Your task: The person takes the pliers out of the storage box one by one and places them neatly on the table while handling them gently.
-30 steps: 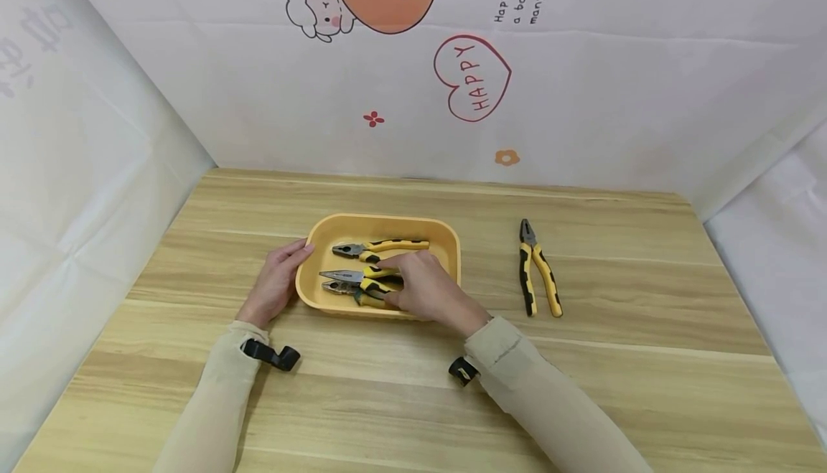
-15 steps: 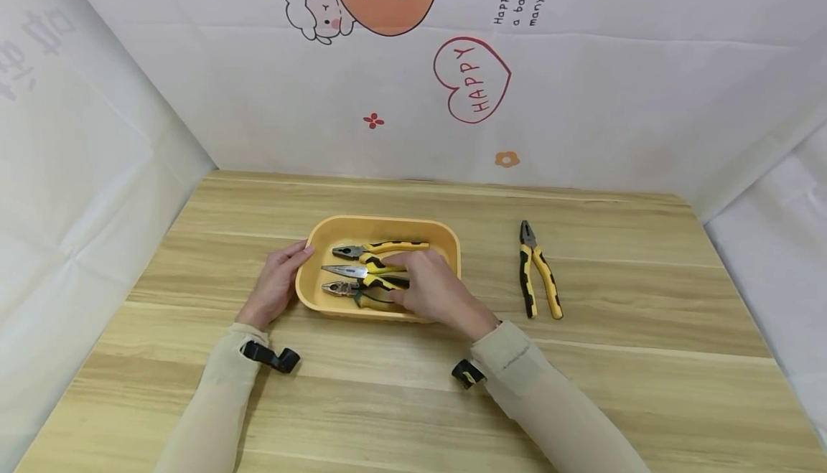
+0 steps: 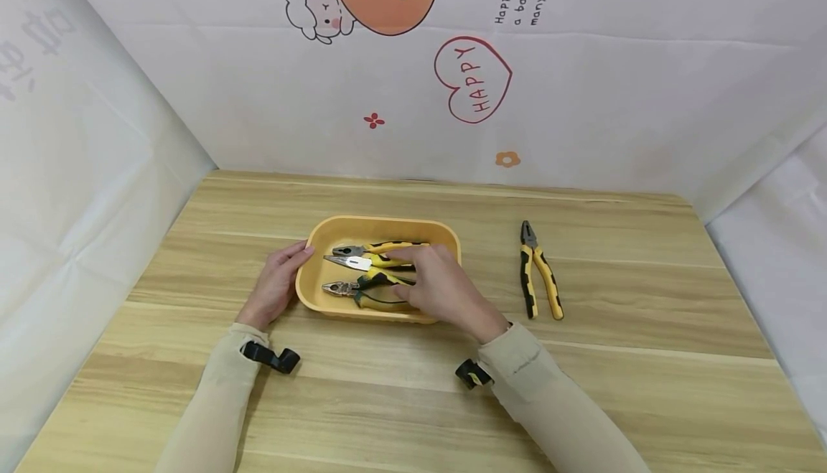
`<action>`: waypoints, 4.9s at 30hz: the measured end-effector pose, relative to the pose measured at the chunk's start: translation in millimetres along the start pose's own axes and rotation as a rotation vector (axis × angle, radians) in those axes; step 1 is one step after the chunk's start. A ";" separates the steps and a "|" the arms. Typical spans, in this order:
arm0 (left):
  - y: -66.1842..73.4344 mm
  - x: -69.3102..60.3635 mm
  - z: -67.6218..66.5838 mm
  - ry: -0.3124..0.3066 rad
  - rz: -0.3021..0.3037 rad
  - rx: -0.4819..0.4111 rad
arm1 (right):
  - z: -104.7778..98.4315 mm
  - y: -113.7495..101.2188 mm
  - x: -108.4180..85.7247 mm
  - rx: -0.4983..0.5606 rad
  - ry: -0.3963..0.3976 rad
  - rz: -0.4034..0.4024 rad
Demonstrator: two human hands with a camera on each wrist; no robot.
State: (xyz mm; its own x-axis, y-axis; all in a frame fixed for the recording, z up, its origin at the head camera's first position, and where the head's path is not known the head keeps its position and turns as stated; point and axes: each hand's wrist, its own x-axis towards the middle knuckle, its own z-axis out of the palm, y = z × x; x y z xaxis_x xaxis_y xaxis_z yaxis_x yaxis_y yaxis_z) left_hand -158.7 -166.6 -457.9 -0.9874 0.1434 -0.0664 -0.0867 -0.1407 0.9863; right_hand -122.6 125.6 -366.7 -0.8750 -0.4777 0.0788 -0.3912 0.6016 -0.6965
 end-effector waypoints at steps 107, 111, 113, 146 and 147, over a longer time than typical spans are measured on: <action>1.9 -1.6 1.9 -0.003 -0.015 -0.010 | -58.0 51.7 -65.5 -0.095 0.304 0.242; 1.4 -1.5 1.6 -0.003 -0.017 -0.009 | -60.0 56.8 -70.9 -0.094 0.324 0.248; 1.1 -1.4 1.6 -0.004 -0.014 -0.009 | -61.6 58.8 -73.7 -0.099 0.334 0.256; 1.9 -1.9 2.7 0.015 0.000 0.004 | -82.3 93.6 -101.8 -0.095 0.429 0.353; 1.9 -1.9 2.7 0.015 0.001 0.004 | -82.7 94.4 -102.6 -0.096 0.429 0.363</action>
State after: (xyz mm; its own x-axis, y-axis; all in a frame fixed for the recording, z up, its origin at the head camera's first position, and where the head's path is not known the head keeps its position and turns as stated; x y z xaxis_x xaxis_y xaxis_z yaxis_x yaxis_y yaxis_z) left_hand -156.6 -164.5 -455.5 -0.9894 0.1282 -0.0677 -0.0852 -0.1366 0.9870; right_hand -93.3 284.3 -381.5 -0.9878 0.0615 0.1429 -0.0501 0.7438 -0.6665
